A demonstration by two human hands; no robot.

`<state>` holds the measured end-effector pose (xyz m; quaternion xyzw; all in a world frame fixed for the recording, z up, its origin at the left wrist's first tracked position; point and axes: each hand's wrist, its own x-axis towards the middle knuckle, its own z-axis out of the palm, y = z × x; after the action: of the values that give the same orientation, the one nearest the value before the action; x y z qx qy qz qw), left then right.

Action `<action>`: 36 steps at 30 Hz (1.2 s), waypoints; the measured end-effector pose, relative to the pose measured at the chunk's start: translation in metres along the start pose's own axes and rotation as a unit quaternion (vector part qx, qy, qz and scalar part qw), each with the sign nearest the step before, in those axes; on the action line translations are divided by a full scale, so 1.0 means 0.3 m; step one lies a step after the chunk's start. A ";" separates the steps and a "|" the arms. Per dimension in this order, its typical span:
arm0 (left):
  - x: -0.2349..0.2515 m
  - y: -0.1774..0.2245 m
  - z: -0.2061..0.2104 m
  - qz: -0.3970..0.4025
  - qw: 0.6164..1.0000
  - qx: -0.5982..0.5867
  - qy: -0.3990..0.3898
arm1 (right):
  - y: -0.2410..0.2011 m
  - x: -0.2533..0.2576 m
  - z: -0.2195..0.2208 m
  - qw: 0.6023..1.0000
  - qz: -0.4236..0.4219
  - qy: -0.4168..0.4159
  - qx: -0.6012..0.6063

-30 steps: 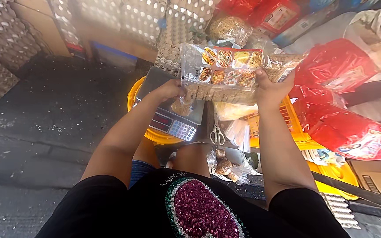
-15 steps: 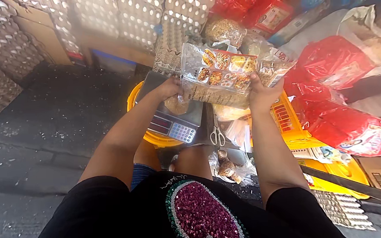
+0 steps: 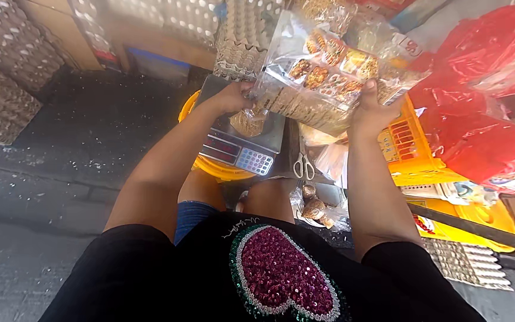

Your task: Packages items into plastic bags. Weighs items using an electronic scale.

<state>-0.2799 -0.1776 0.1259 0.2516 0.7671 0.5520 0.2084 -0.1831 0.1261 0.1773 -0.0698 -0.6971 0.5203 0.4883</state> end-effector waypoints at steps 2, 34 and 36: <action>-0.007 -0.003 -0.014 0.012 0.999 0.033 -0.001 | 0.013 -0.013 -0.011 0.999 0.020 0.026 0.010; -0.465 -0.536 0.245 -0.241 0.905 -0.240 0.258 | 0.188 -0.376 -0.323 0.840 0.324 0.131 0.416; -0.457 -0.501 0.261 -0.234 0.913 -0.226 0.245 | 0.220 -0.442 -0.366 0.810 0.348 0.136 0.451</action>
<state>-0.1487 -0.2434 -0.0353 -0.1319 0.6856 0.6906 0.1889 -0.0596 0.1477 0.0423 -0.1496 -0.2394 0.8966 0.3413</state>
